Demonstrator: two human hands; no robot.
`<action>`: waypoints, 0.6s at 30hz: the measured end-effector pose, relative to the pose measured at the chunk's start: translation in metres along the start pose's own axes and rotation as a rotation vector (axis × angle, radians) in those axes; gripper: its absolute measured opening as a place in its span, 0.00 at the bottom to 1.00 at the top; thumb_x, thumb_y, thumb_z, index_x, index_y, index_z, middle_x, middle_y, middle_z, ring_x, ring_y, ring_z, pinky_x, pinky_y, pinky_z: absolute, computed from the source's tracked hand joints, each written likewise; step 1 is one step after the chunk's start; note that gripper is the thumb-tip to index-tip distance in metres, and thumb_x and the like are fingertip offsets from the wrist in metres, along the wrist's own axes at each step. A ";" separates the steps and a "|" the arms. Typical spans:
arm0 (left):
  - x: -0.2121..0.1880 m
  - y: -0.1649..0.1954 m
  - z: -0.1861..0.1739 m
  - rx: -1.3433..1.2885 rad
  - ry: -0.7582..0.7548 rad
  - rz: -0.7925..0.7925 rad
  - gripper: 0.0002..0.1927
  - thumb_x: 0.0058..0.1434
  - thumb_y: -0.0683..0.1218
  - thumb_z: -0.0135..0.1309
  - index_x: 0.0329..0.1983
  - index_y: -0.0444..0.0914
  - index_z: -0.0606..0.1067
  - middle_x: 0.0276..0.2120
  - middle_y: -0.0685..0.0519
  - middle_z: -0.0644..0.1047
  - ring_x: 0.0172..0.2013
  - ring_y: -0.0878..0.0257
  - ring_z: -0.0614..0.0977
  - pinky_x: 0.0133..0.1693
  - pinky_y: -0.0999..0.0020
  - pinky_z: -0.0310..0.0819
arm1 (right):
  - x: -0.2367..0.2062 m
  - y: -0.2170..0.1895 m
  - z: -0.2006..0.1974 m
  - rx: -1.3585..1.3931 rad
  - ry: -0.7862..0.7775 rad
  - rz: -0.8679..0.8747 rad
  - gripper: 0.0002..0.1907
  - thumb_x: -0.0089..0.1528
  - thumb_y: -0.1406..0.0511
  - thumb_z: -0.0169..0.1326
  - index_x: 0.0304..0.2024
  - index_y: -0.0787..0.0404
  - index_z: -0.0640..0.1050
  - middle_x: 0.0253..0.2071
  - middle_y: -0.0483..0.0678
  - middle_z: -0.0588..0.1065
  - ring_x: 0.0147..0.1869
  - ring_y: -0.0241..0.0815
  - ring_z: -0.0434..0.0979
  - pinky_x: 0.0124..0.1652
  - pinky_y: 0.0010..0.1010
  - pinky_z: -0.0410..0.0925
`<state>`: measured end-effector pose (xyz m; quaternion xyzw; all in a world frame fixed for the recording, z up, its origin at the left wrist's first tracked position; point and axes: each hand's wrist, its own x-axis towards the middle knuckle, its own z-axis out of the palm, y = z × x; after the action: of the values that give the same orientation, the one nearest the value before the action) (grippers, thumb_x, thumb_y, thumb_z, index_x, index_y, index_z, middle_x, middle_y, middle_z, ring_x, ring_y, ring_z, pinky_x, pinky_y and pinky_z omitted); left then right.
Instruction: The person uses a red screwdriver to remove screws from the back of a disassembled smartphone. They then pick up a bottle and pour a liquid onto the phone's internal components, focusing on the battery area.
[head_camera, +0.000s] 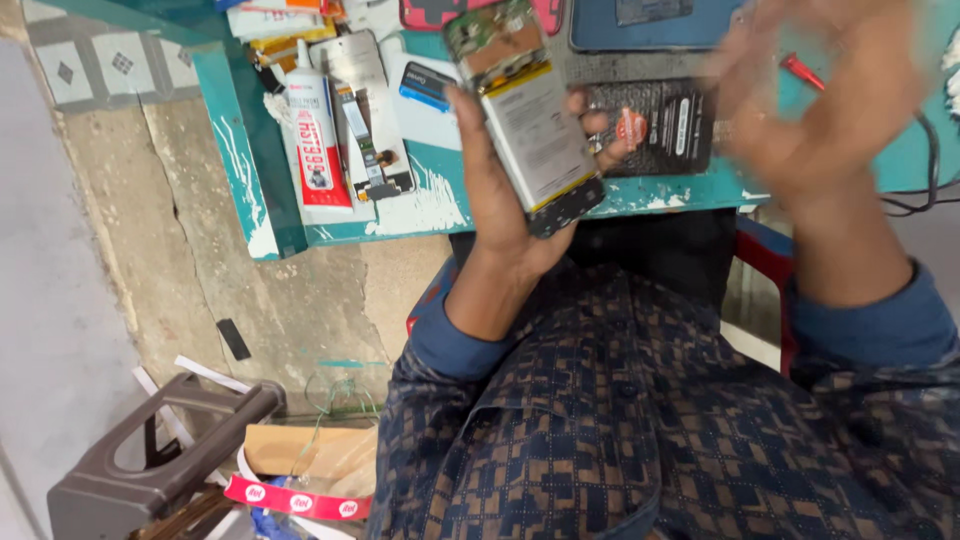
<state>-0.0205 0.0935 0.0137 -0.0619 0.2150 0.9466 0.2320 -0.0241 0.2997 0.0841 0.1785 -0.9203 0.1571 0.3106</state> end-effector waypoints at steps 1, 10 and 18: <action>0.002 -0.004 0.003 -0.010 0.008 0.004 0.43 0.70 0.76 0.36 0.63 0.34 0.64 0.47 0.46 0.71 0.47 0.56 0.78 0.55 0.51 0.78 | -0.006 -0.014 0.000 0.127 -0.037 -0.146 0.08 0.54 0.73 0.68 0.36 0.64 0.85 0.39 0.51 0.79 0.46 0.49 0.80 0.42 0.37 0.76; -0.002 -0.009 0.010 0.113 0.020 -0.008 0.42 0.69 0.77 0.35 0.50 0.33 0.67 0.36 0.45 0.75 0.37 0.60 0.79 0.38 0.70 0.78 | -0.029 -0.035 0.006 0.242 -0.134 -0.444 0.11 0.58 0.68 0.69 0.40 0.66 0.85 0.41 0.51 0.79 0.49 0.47 0.80 0.43 0.35 0.78; 0.001 -0.016 0.001 0.241 0.076 0.061 0.36 0.72 0.72 0.42 0.53 0.34 0.67 0.36 0.49 0.71 0.35 0.63 0.76 0.32 0.71 0.73 | -0.040 -0.040 0.020 0.163 -0.127 -0.597 0.10 0.59 0.70 0.64 0.42 0.71 0.84 0.41 0.54 0.79 0.51 0.47 0.81 0.46 0.32 0.79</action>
<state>-0.0140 0.1066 0.0084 -0.0627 0.3375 0.9175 0.2007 0.0120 0.2658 0.0511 0.4744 -0.8292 0.1209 0.2696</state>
